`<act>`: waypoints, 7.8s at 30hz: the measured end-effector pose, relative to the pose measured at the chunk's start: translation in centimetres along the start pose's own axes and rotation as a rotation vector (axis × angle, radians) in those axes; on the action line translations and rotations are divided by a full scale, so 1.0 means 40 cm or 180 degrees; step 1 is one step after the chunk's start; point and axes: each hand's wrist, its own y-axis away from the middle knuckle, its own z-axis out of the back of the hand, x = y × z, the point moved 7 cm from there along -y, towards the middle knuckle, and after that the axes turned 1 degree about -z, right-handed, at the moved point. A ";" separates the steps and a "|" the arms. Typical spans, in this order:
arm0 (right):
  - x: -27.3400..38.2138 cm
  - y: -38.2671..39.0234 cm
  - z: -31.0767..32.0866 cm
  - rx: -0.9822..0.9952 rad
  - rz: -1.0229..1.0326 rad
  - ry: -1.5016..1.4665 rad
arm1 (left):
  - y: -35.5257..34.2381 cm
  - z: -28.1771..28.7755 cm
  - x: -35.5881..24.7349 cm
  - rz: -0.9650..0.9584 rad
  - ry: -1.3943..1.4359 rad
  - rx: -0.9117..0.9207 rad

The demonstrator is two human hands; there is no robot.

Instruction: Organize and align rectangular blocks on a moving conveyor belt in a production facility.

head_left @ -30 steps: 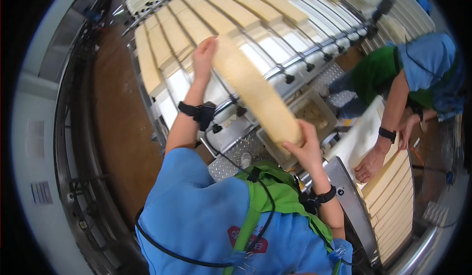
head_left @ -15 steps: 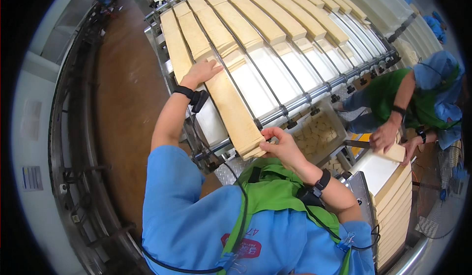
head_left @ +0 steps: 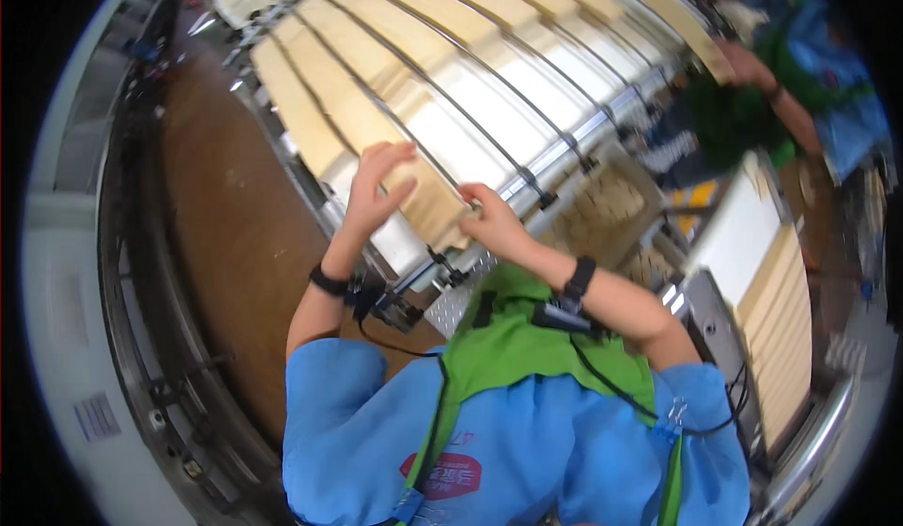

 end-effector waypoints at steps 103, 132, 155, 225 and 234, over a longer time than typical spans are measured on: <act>-0.427 1.021 1.209 -0.2619 -0.1724 0.2016 | -0.730 -1.679 -0.760 -0.0778 -0.1606 0.2015; 0.070 0.154 0.271 -0.0066 -0.0013 -0.0128 | -0.232 -0.083 0.387 0.1697 -0.1209 0.0625; 0.035 0.049 0.192 -0.0289 -0.0259 0.0178 | -0.223 0.055 0.394 0.0283 -0.2772 0.0660; -0.282 0.739 1.126 -0.2527 -0.1413 0.2875 | -0.516 -1.078 -0.353 0.0770 0.1821 -0.0111; 0.009 0.301 0.671 -0.1882 0.0276 0.0968 | -0.415 -0.318 0.156 0.1257 0.1027 -0.1356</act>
